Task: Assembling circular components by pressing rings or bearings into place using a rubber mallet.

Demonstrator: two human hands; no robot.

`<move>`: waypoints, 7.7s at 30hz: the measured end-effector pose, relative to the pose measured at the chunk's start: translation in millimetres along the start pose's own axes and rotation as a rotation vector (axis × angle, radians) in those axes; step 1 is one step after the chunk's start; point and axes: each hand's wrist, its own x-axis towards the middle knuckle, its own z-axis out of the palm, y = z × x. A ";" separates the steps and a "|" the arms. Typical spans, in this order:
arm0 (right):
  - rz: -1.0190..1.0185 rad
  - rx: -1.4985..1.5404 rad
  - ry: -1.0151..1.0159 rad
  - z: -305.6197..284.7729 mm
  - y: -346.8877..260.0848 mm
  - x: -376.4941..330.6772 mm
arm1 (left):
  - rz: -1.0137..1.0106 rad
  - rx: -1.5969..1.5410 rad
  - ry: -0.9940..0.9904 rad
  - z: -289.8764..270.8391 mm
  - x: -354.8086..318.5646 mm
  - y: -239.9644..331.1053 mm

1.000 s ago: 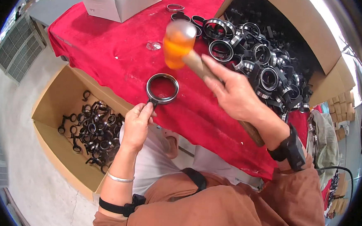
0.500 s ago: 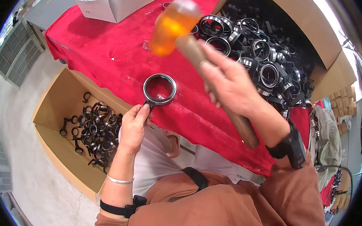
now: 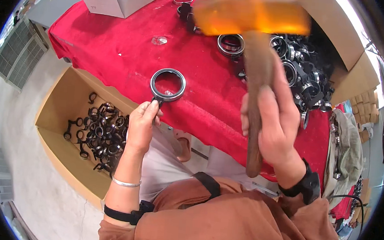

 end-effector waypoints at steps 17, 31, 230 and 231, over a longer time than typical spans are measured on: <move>-0.063 -0.544 -0.240 -3.1 56.8 -60.2 | 0.001 -0.055 -0.055 13.2 6.0 6.9; 0.392 0.043 -0.106 -77.0 64.3 -113.2 | 0.705 1.253 0.448 -52.7 -5.3 60.9; 0.421 0.061 -0.061 -10.4 27.8 4.6 | 0.104 0.158 0.016 28.1 7.3 2.2; 0.448 0.009 -0.221 -12.7 58.6 -1.0 | 0.118 0.180 0.012 33.1 9.0 4.2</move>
